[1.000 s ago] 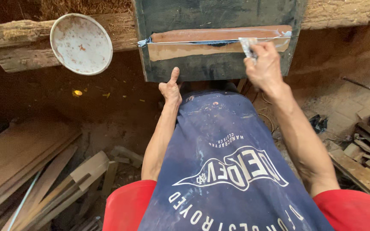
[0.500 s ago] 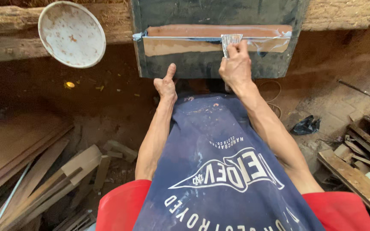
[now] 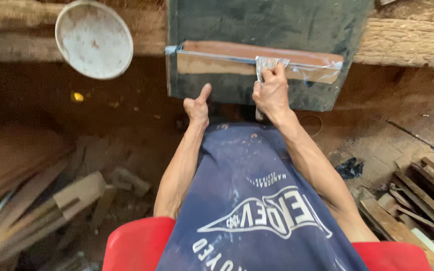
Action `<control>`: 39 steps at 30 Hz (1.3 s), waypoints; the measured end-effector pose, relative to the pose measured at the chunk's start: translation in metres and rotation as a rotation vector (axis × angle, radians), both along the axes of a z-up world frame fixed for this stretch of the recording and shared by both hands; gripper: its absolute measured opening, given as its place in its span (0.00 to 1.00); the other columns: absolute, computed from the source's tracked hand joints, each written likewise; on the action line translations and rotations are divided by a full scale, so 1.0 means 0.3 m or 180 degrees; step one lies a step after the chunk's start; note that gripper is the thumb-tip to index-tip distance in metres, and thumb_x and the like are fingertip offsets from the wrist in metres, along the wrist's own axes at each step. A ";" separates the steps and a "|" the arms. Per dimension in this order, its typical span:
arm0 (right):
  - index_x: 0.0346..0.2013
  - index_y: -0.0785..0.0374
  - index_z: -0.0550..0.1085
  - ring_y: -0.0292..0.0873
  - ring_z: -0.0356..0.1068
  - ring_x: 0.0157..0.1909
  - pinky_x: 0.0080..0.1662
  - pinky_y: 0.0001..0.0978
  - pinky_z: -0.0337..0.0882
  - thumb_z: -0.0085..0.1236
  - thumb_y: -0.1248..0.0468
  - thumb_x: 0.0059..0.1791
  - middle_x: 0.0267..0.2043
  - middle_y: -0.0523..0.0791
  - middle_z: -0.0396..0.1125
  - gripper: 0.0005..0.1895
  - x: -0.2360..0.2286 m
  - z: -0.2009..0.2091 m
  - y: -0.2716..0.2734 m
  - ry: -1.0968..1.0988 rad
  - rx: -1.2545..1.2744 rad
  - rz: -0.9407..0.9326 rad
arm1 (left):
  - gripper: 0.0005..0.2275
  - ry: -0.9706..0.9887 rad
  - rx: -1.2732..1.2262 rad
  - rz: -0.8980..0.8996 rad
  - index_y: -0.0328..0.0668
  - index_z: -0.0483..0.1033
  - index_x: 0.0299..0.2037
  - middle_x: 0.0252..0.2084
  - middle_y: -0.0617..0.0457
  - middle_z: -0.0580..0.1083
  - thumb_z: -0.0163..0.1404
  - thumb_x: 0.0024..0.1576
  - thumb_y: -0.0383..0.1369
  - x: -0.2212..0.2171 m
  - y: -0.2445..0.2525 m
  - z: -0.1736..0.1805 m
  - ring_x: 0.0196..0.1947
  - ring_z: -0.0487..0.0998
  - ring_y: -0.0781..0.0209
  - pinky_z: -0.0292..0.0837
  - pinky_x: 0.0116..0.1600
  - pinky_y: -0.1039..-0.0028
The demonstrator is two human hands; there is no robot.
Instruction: The person applies a white substance from a bucket onto two thin wooden strips placed on a dark board using a small spatula. They spread the substance evenly along the strips and then flip the board over to continue the process on the other side.
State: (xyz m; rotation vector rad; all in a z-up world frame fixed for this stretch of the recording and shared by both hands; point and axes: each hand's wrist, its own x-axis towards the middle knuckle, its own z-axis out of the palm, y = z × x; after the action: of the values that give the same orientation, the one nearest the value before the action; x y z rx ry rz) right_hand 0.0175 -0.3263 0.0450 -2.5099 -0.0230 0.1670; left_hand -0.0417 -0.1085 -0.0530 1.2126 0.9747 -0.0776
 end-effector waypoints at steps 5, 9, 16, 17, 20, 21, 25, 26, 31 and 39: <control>0.38 0.72 0.78 0.61 0.69 0.43 0.47 0.50 0.72 0.62 0.68 0.44 0.42 0.58 0.63 0.11 0.000 0.005 0.046 0.0034 0.0066 0.0089 | 0.19 -0.0107 0.0468 -0.0173 0.33 0.79 0.25 0.28 0.55 0.76 0.69 0.45 0.44 -0.008 0.004 -0.037 0.27 0.70 0.66 0.71 0.34 0.71; 0.40 0.72 0.78 0.60 0.70 0.43 0.46 0.48 0.73 0.62 0.69 0.43 0.43 0.60 0.66 0.12 0.004 0.038 0.093 0.0267 -0.0007 0.0498 | 0.28 0.0276 0.0734 -0.0294 0.30 0.67 0.15 0.22 0.57 0.68 0.70 0.45 0.47 -0.027 -0.004 -0.083 0.24 0.63 0.65 0.66 0.29 0.66; 0.50 0.69 0.75 0.53 0.76 0.39 0.42 0.41 0.75 0.51 0.73 0.54 0.41 0.54 0.72 0.10 0.181 0.108 0.012 0.0468 0.0267 0.1461 | 0.28 0.0252 0.0683 -0.0401 0.28 0.71 0.16 0.22 0.55 0.72 0.69 0.44 0.50 -0.044 0.004 -0.056 0.23 0.67 0.65 0.70 0.32 0.67; 0.51 0.71 0.74 0.54 0.75 0.41 0.43 0.41 0.75 0.51 0.74 0.56 0.43 0.55 0.72 0.10 0.230 0.080 0.011 0.0083 0.0183 0.1827 | 0.27 0.0104 0.0615 -0.0325 0.29 0.73 0.17 0.22 0.55 0.74 0.69 0.43 0.50 -0.023 0.010 -0.052 0.24 0.69 0.66 0.72 0.33 0.69; 0.51 0.67 0.73 0.54 0.75 0.40 0.44 0.45 0.76 0.53 0.70 0.59 0.45 0.54 0.72 0.06 0.296 0.024 0.021 0.0256 -0.0395 0.2204 | 0.25 0.0152 0.0629 -0.0274 0.30 0.76 0.19 0.23 0.53 0.76 0.69 0.42 0.50 -0.017 0.013 -0.020 0.24 0.72 0.65 0.73 0.35 0.70; 0.51 0.67 0.73 0.55 0.75 0.40 0.44 0.47 0.76 0.53 0.69 0.58 0.45 0.54 0.72 0.07 0.305 0.014 0.026 0.0160 -0.0534 0.2287 | 0.25 0.0081 0.0610 -0.0238 0.30 0.76 0.19 0.23 0.53 0.76 0.69 0.42 0.50 -0.017 0.013 -0.015 0.24 0.72 0.65 0.73 0.35 0.69; 0.53 0.65 0.74 0.59 0.74 0.43 0.44 0.52 0.75 0.54 0.68 0.56 0.47 0.54 0.72 0.11 0.320 0.004 0.026 -0.0125 -0.0866 0.2525 | 0.29 0.0237 0.0649 -0.0293 0.29 0.70 0.16 0.21 0.53 0.70 0.69 0.43 0.51 -0.019 0.006 -0.030 0.23 0.67 0.63 0.71 0.33 0.67; 0.54 0.65 0.74 0.59 0.74 0.44 0.44 0.52 0.74 0.53 0.68 0.56 0.48 0.54 0.72 0.12 0.318 0.002 0.018 -0.0166 -0.0896 0.2563 | 0.31 0.0386 0.0682 -0.0357 0.28 0.67 0.14 0.20 0.52 0.68 0.70 0.43 0.51 -0.019 0.005 -0.037 0.23 0.65 0.63 0.70 0.32 0.65; 0.53 0.63 0.74 0.56 0.75 0.44 0.42 0.51 0.74 0.53 0.68 0.56 0.45 0.53 0.72 0.10 0.289 -0.038 -0.050 -0.0191 -0.1330 0.2683 | 0.28 -0.0050 0.0650 -0.0113 0.34 0.69 0.13 0.19 0.58 0.69 0.70 0.42 0.52 -0.026 -0.006 -0.040 0.22 0.67 0.64 0.71 0.31 0.65; 0.53 0.60 0.76 0.57 0.74 0.44 0.41 0.52 0.74 0.55 0.66 0.53 0.45 0.51 0.73 0.14 0.252 -0.021 -0.287 0.0085 -0.1748 0.2655 | 0.26 0.0036 0.0695 -0.0005 0.29 0.74 0.21 0.26 0.53 0.74 0.70 0.41 0.50 -0.023 -0.018 -0.062 0.28 0.71 0.63 0.75 0.38 0.68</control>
State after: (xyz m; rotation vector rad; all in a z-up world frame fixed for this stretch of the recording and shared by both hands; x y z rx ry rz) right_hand 0.0931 -0.4124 0.0388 -2.8678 -1.1554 0.6084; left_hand -0.0486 -0.1138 -0.0717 1.4142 1.0112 0.0215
